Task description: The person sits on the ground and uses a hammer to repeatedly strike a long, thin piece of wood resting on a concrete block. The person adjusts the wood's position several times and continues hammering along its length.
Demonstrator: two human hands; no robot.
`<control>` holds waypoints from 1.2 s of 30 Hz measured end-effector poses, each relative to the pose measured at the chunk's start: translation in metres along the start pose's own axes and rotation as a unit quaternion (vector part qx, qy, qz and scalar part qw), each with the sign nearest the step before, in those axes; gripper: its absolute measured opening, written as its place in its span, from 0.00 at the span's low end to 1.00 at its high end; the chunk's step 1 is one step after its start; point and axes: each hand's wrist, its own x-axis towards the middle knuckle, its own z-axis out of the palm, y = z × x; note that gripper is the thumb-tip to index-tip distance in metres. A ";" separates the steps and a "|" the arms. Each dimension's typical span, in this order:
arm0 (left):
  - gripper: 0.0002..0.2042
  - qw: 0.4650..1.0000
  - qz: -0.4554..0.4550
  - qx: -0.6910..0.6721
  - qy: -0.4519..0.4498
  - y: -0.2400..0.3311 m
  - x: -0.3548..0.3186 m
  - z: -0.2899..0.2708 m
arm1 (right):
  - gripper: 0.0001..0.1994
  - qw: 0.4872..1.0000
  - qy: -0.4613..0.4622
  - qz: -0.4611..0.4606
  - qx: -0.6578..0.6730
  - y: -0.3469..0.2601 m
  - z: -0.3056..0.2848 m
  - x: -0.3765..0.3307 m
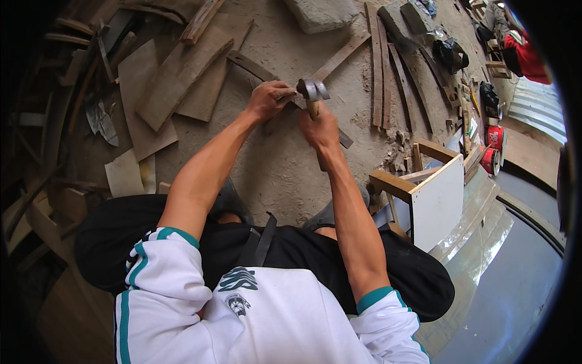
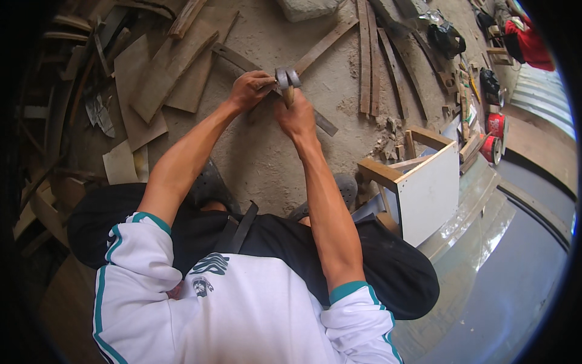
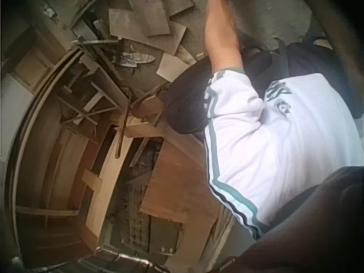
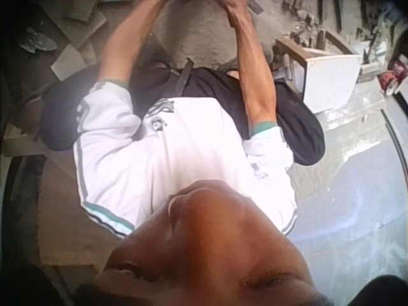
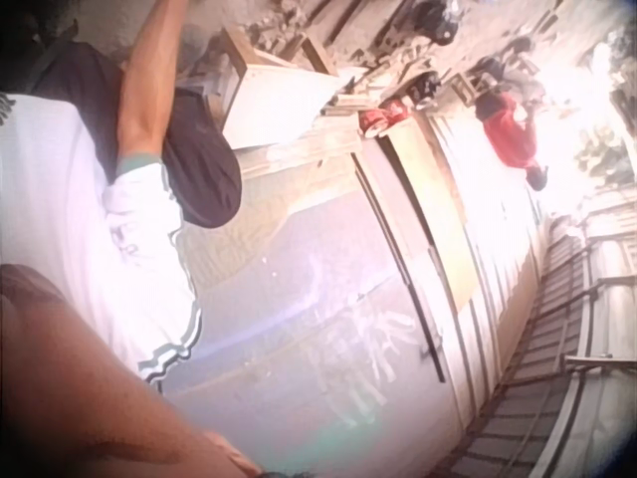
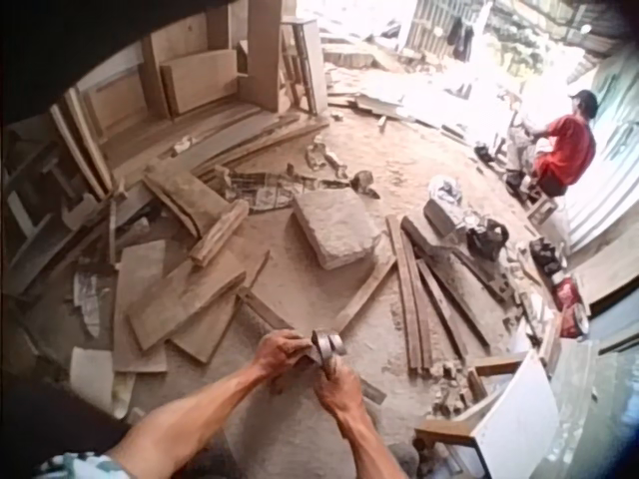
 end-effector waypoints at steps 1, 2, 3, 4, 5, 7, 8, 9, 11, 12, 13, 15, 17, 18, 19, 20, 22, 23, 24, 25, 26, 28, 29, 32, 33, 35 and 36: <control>0.09 1.000 0.005 0.004 0.000 0.001 0.001 -0.001 | 0.14 1.000 0.015 -0.004 -0.002 -0.001 -0.002 0.001; 0.08 1.000 0.013 0.009 -0.006 0.004 0.003 -0.003 | 0.13 1.000 0.030 -0.007 -0.006 -0.007 -0.007 0.001; 0.08 1.000 0.020 0.013 -0.012 0.006 0.005 -0.005 | 0.13 0.999 0.045 -0.010 -0.010 -0.009 -0.010 0.002; 0.08 0.999 0.028 0.018 -0.019 0.009 0.007 -0.008 | 0.13 0.999 0.043 0.001 0.000 -0.004 -0.010 0.004; 0.08 0.999 0.025 0.023 -0.025 0.011 0.007 -0.008 | 0.13 0.999 0.044 0.012 0.009 0.000 -0.011 0.006; 0.08 0.999 0.020 0.031 -0.037 0.013 0.008 -0.010 | 0.13 0.999 0.047 0.025 0.010 0.006 -0.013 0.010; 0.08 0.998 0.031 0.035 -0.041 0.013 0.007 -0.011 | 0.13 0.999 0.047 0.027 0.002 0.009 -0.014 0.010; 0.08 0.997 0.043 0.040 -0.045 0.012 0.009 -0.012 | 0.13 0.998 0.046 0.030 -0.007 0.011 -0.014 0.009; 0.09 0.996 0.054 0.045 -0.049 0.012 0.010 -0.013 | 0.13 0.999 0.046 0.025 0.014 0.015 -0.011 0.009; 0.09 0.996 0.053 0.047 -0.049 0.012 0.010 -0.013 | 0.13 0.998 0.047 0.022 0.024 0.015 -0.010 0.008; 0.09 0.996 0.052 0.048 -0.049 0.013 0.010 -0.012 | 0.13 0.998 0.057 -0.001 0.014 0.016 -0.009 0.006; 0.09 0.996 0.047 0.046 -0.056 0.012 0.010 -0.012 | 0.14 0.996 0.076 -0.050 -0.006 0.008 -0.009 -0.001; 0.09 0.997 0.047 0.047 -0.048 0.010 0.008 -0.010 | 0.13 0.998 0.050 -0.036 0.006 0.003 -0.009 -0.008; 0.08 0.997 0.051 0.049 -0.037 0.008 0.005 -0.008 | 0.13 0.999 0.037 -0.029 0.012 0.001 -0.008 -0.009; 0.08 0.997 0.054 0.051 -0.026 0.006 0.003 -0.007 | 0.13 0.998 0.043 -0.040 0.007 0.006 -0.003 -0.009; 0.08 0.996 0.056 0.057 -0.027 0.008 0.004 -0.006 | 0.12 0.997 0.052 -0.048 -0.001 0.011 0.002 -0.011; 0.09 0.995 0.058 0.069 -0.029 0.011 0.004 -0.003 | 0.11 0.996 0.070 -0.059 -0.012 0.021 0.003 -0.009; 0.08 0.996 0.059 0.065 -0.016 0.010 0.002 -0.003 | 0.11 0.995 0.073 -0.062 -0.013 0.015 0.002 -0.009; 0.08 0.996 0.059 0.061 -0.002 0.009 0.000 -0.001 | 0.11 0.995 0.077 -0.065 -0.014 0.009 0.000 -0.009; 0.08 0.997 0.059 0.056 0.012 0.008 -0.001 0.000 | 0.11 0.995 0.077 -0.062 0.007 0.002 -0.003 -0.007; 0.08 0.997 0.056 0.052 0.011 0.009 -0.001 0.001 | 0.10 0.995 0.079 -0.058 0.026 -0.006 -0.008 -0.006; 0.08 0.998 0.048 0.044 0.011 0.009 -0.001 0.001 | 0.10 0.993 0.086 -0.069 0.048 -0.009 -0.009 -0.006; 0.08 0.998 0.046 0.045 0.013 0.007 -0.001 0.002 | 0.10 0.991 0.093 -0.085 0.049 -0.008 -0.008 -0.006; 0.08 0.998 0.046 0.048 0.018 0.005 -0.002 0.005 | 0.12 0.991 0.081 -0.107 0.018 0.006 0.003 -0.007; 0.08 0.997 0.052 0.049 0.018 0.005 -0.002 0.004 | 0.12 0.995 0.055 -0.083 -0.003 0.010 0.004 -0.007; 0.08 0.997 0.054 0.044 0.020 0.006 -0.002 0.003 | 0.12 0.998 0.030 -0.047 -0.012 0.008 0.004 -0.007; 0.08 0.998 0.051 0.038 0.021 0.007 -0.002 0.002 | 0.13 0.998 0.039 -0.056 -0.002 0.002 0.002 -0.008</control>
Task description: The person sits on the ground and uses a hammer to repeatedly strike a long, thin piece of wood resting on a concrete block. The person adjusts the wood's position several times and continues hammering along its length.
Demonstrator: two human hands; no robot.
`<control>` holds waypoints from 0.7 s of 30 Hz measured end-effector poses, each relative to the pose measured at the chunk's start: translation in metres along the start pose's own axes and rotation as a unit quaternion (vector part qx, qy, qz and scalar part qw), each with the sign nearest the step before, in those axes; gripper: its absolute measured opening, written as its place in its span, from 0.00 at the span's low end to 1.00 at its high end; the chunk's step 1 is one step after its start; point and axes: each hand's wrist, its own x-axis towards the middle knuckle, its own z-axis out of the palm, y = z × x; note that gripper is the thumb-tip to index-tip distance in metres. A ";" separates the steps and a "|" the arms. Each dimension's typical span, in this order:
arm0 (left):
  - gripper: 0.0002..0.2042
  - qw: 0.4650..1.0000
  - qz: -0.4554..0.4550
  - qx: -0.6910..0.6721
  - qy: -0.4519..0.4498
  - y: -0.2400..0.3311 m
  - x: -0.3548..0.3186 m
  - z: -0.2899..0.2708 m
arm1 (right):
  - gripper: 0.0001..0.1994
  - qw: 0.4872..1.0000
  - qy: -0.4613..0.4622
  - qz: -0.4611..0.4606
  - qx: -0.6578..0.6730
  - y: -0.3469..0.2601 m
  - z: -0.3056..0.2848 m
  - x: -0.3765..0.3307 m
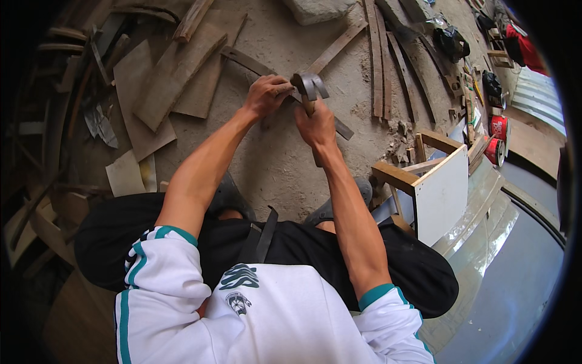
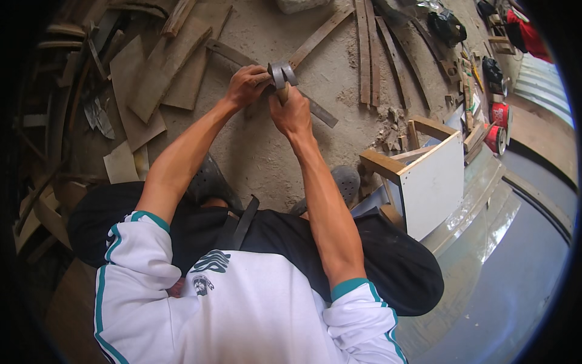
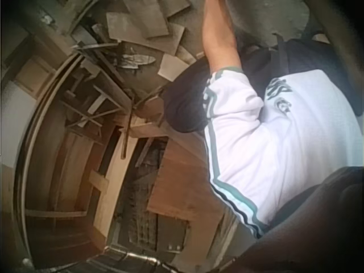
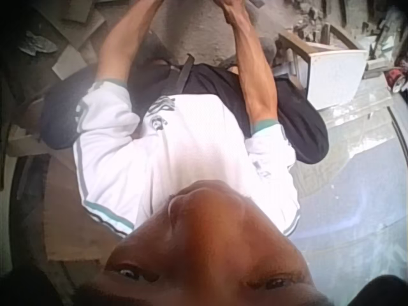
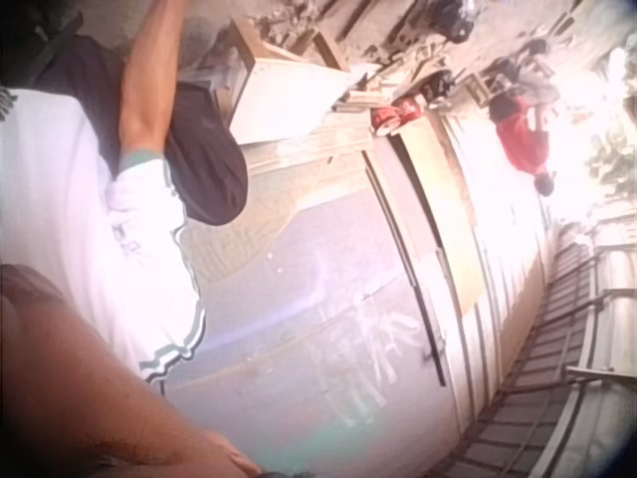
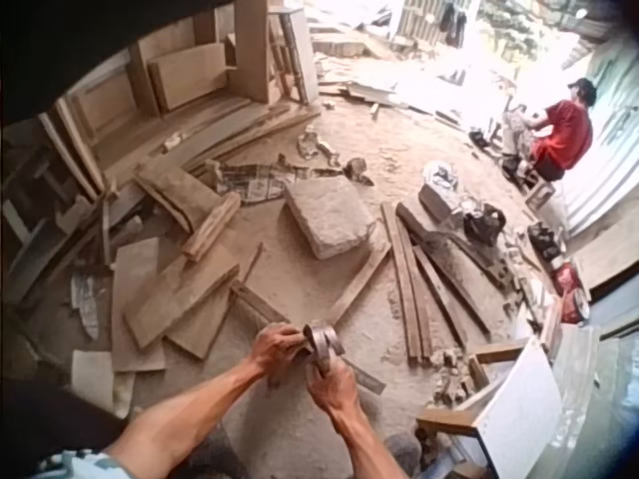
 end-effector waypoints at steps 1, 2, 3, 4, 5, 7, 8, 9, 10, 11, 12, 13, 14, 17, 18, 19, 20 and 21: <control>0.08 1.000 -0.004 -0.006 0.002 0.001 0.000 -0.001 | 0.13 1.000 0.010 -0.008 0.009 -0.007 -0.002 0.001; 0.08 1.000 -0.007 -0.002 -0.008 0.001 -0.001 -0.001 | 0.13 1.000 0.018 -0.016 0.019 -0.013 -0.004 0.001; 0.08 1.000 -0.010 0.002 -0.018 0.001 0.000 -0.001 | 0.13 1.000 0.015 -0.005 0.026 -0.019 -0.005 0.000; 0.08 1.000 -0.013 0.006 -0.028 0.000 -0.001 -0.002 | 0.13 0.999 0.011 0.006 0.033 -0.023 -0.006 -0.002; 0.08 1.000 -0.007 0.006 -0.017 -0.002 -0.001 0.000 | 0.13 0.999 0.011 0.014 0.039 -0.027 -0.009 -0.002; 0.08 1.000 0.006 0.008 0.004 -0.007 -0.003 0.002 | 0.13 1.000 0.006 0.029 0.009 -0.011 0.004 -0.005; 0.08 1.000 0.004 0.010 -0.001 -0.005 -0.002 0.002 | 0.13 0.999 0.006 0.039 -0.008 -0.006 0.008 -0.006; 0.09 1.000 0.002 0.013 -0.007 -0.003 -0.002 0.001 | 0.13 0.993 -0.040 0.108 0.025 0.000 0.008 -0.003; 0.09 1.000 0.000 0.015 -0.013 -0.002 -0.001 0.001 | 0.13 0.998 -0.004 0.059 0.013 0.007 0.007 -0.001; 0.09 1.000 0.004 0.009 -0.012 -0.002 -0.001 0.000 | 0.13 0.999 0.030 0.011 0.003 0.007 0.007 -0.002; 0.08 1.000 0.008 0.003 -0.012 -0.003 0.000 -0.001 | 0.13 0.997 0.063 -0.036 -0.008 0.009 0.007 -0.002; 0.08 1.000 0.013 -0.003 -0.011 -0.004 0.002 -0.003 | 0.12 0.994 0.090 -0.066 -0.020 0.014 0.007 0.003; 0.08 0.999 0.004 -0.025 -0.040 -0.006 0.005 -0.006 | 0.12 0.995 0.083 -0.044 -0.014 0.015 0.005 0.006; 0.11 0.988 -0.014 -0.081 -0.127 -0.011 0.015 -0.016 | 0.13 0.995 0.028 0.083 0.036 0.012 -0.006 0.007; 0.11 0.988 -0.023 -0.076 -0.136 -0.012 0.018 -0.018 | 0.13 0.995 0.031 0.082 0.037 0.013 -0.008 0.006; 0.11 0.986 -0.031 -0.071 -0.145 -0.012 0.021 -0.020 | 0.13 0.995 0.033 0.081 0.038 0.015 -0.009 0.006; 0.12 0.985 -0.041 -0.067 -0.152 -0.012 0.023 -0.021 | 0.13 0.996 0.035 0.079 0.037 0.016 -0.009 0.005; 0.11 0.993 -0.043 -0.029 -0.109 -0.013 0.026 -0.021 | 0.13 0.995 0.028 0.087 0.034 0.017 -0.009 0.002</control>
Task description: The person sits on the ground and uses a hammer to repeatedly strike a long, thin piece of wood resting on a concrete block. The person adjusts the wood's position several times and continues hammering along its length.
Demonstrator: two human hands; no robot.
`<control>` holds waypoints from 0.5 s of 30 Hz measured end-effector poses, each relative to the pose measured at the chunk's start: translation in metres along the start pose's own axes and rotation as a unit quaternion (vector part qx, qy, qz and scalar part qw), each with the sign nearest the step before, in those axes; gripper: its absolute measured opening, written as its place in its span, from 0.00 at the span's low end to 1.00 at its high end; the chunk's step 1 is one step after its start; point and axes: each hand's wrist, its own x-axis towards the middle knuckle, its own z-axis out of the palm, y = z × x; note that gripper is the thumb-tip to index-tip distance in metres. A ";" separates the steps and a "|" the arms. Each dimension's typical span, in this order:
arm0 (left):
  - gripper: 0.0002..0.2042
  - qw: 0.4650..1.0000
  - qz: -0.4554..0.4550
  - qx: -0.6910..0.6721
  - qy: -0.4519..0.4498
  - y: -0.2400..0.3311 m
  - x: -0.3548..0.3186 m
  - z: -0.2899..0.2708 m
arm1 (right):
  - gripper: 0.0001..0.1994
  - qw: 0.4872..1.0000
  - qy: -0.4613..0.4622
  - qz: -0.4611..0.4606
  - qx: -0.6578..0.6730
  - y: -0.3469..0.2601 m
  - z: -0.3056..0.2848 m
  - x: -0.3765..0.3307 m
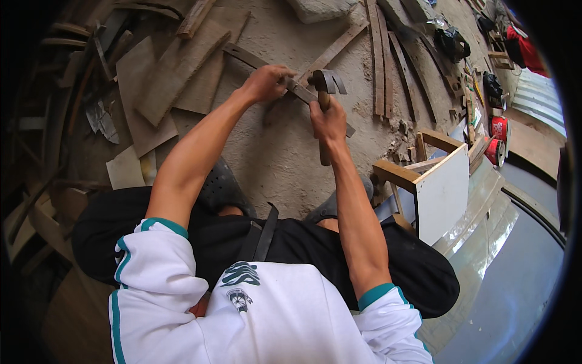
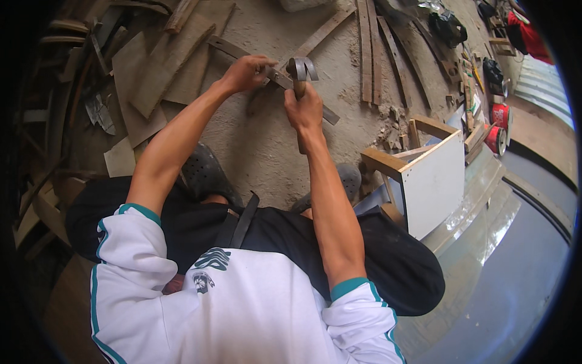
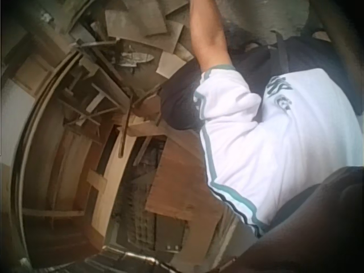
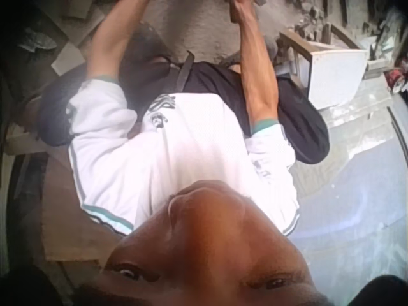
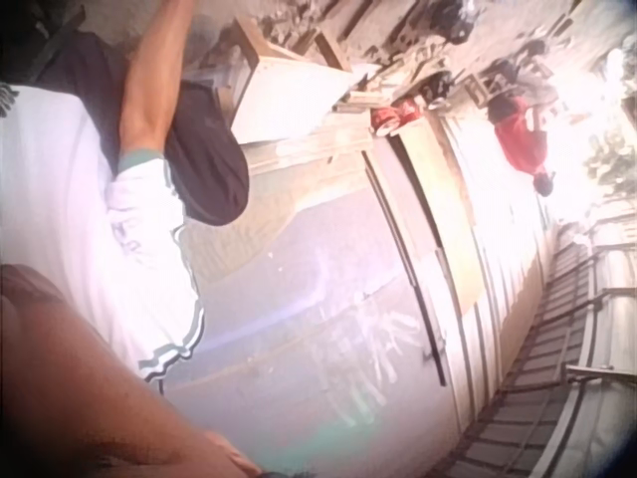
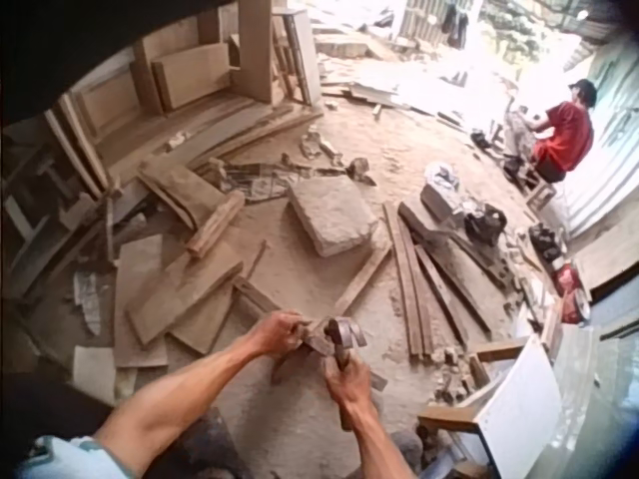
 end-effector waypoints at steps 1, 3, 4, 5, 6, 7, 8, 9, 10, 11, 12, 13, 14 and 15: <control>0.11 0.998 -0.005 0.036 0.045 -0.001 0.005 -0.001 | 0.13 1.000 -0.006 0.009 -0.004 0.003 0.001 -0.002; 0.10 0.988 -0.017 0.112 0.105 -0.007 0.015 -0.004 | 0.13 1.000 -0.014 0.014 -0.009 0.003 0.004 -0.004; 0.11 0.981 -0.025 0.149 0.119 -0.010 0.020 -0.004 | 0.13 1.000 -0.014 0.014 -0.010 0.002 0.006 -0.006; 0.12 0.973 -0.034 0.188 0.133 -0.015 0.024 -0.005 | 0.13 1.000 -0.016 0.013 -0.011 0.001 0.009 -0.007; 0.14 0.971 -0.041 0.216 0.093 -0.017 0.027 -0.004 | 0.13 1.000 -0.024 0.012 -0.009 -0.001 0.008 -0.009; 0.16 0.967 -0.049 0.242 0.053 -0.019 0.029 -0.001 | 0.13 0.999 -0.027 0.011 -0.014 -0.003 0.008 -0.010; 0.19 0.962 -0.057 0.268 0.012 -0.023 0.031 0.002 | 0.13 0.999 -0.029 0.011 -0.019 -0.006 0.008 -0.010; 0.21 0.963 -0.068 0.259 -0.024 -0.028 0.032 0.003 | 0.14 0.999 -0.031 0.011 -0.024 -0.010 0.009 -0.010; 0.23 0.963 -0.079 0.249 -0.060 -0.034 0.032 0.004 | 0.13 0.999 -0.032 0.006 -0.016 -0.015 0.010 -0.010; 0.25 0.964 -0.086 0.232 -0.097 -0.031 0.035 0.005 | 0.14 0.999 -0.029 0.007 -0.014 -0.020 0.007 -0.011; 0.26 0.963 -0.094 0.223 -0.115 -0.031 0.037 0.005 | 0.14 0.999 -0.028 0.005 -0.017 -0.021 0.008 -0.010; 0.26 0.962 -0.101 0.213 -0.134 -0.031 0.039 0.003 | 0.14 0.999 -0.028 0.004 -0.019 -0.022 0.008 -0.009; 0.26 0.961 -0.108 0.203 -0.152 -0.029 0.041 0.001 | 0.14 0.999 -0.030 0.000 -0.028 -0.021 0.010 -0.009; 0.26 0.965 -0.103 0.193 -0.142 -0.031 0.042 0.003 | 0.13 0.999 -0.032 -0.003 -0.036 -0.019 0.011 -0.008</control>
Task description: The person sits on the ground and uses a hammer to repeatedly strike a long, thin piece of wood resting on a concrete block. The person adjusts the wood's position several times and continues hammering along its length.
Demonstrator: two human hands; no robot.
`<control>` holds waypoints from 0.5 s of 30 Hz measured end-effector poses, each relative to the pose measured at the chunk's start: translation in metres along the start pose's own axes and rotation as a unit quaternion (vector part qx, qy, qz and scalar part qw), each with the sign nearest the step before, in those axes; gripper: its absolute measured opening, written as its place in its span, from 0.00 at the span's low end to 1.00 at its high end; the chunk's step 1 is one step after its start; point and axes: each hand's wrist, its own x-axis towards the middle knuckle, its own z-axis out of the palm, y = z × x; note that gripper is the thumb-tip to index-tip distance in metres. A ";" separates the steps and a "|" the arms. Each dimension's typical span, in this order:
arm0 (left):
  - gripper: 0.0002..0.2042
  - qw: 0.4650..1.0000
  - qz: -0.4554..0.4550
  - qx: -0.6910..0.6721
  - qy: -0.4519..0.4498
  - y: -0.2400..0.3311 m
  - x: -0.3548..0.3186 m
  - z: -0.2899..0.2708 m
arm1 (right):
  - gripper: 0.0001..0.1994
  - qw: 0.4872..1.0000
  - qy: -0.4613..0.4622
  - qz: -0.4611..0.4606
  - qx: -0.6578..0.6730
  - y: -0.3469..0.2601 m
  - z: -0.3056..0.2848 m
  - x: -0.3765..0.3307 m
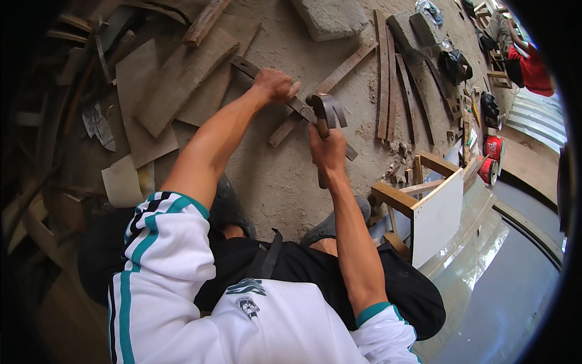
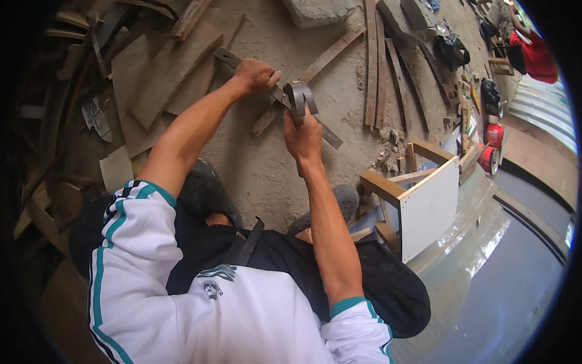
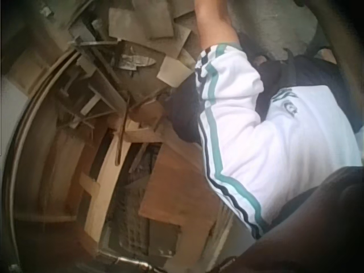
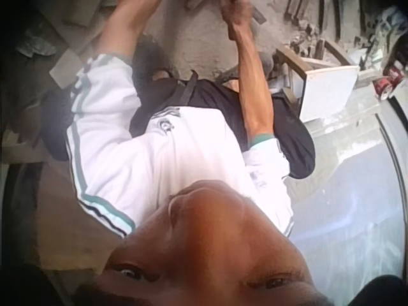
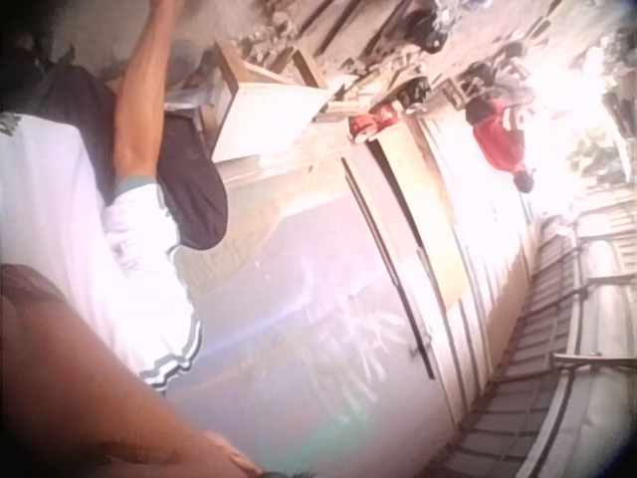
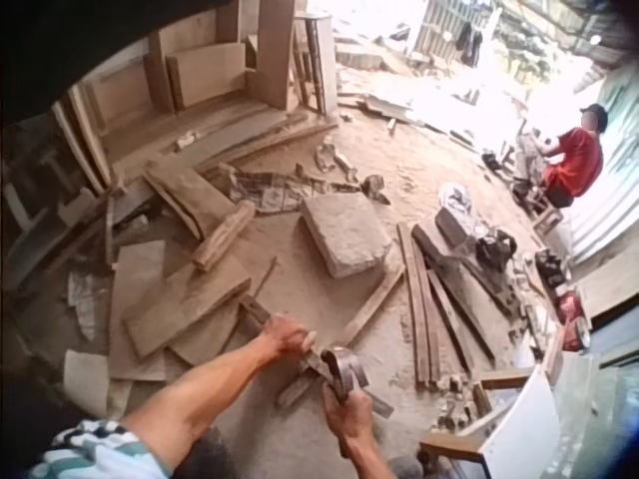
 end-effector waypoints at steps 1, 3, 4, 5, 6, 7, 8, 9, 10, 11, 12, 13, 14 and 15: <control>0.25 1.000 0.005 -0.010 0.010 -0.001 0.001 0.002 | 0.13 1.000 -0.008 0.014 -0.005 0.005 0.002 0.002; 0.24 0.999 0.010 -0.024 0.021 -0.001 0.002 0.002 | 0.13 0.999 -0.025 0.042 -0.011 0.010 0.003 0.004; 0.23 0.999 0.010 -0.031 0.021 0.001 0.003 0.002 | 0.13 1.000 -0.003 0.013 -0.027 0.013 0.000 0.005; 0.23 0.999 0.004 -0.033 0.020 -0.001 0.001 0.002 | 0.13 0.999 0.012 -0.019 -0.040 0.000 -0.005 0.005; 0.23 1.000 -0.002 -0.026 0.012 -0.003 -0.001 0.002 | 0.13 0.997 0.028 -0.048 -0.054 -0.017 -0.012 0.002; 0.22 1.000 -0.009 -0.019 0.004 -0.006 -0.002 0.002 | 0.10 0.999 0.026 -0.017 -0.042 -0.041 -0.020 -0.002; 0.22 1.000 -0.010 -0.011 -0.001 -0.005 0.000 0.000 | 0.09 0.995 0.057 -0.075 -0.014 -0.039 -0.021 -0.001; 0.22 1.000 -0.009 -0.009 -0.005 -0.004 0.000 -0.002 | 0.08 0.987 0.088 -0.133 0.015 -0.035 -0.020 0.000; 0.22 1.000 -0.007 -0.007 -0.008 -0.004 0.000 -0.003 | 0.07 0.974 0.117 -0.190 0.044 -0.030 -0.018 0.001; 0.21 1.000 -0.006 -0.004 -0.010 -0.003 0.001 -0.005 | 0.05 0.969 0.127 -0.206 0.054 -0.024 -0.014 0.001; 0.21 1.000 -0.004 -0.003 -0.011 -0.002 0.003 -0.005 | 0.06 0.963 0.133 -0.228 0.049 -0.008 -0.003 0.000; 0.21 1.000 -0.002 -0.003 -0.012 -0.002 0.005 -0.004 | 0.06 0.957 0.139 -0.250 0.043 0.012 0.011 -0.003; 0.21 1.000 -0.001 -0.001 -0.014 -0.002 0.005 -0.004 | 0.07 0.951 0.144 -0.271 0.040 0.014 0.017 -0.005; 0.20 1.000 0.000 -0.008 -0.010 -0.002 0.005 -0.004 | 0.09 0.998 -0.008 -0.031 -0.047 0.012 0.014 -0.006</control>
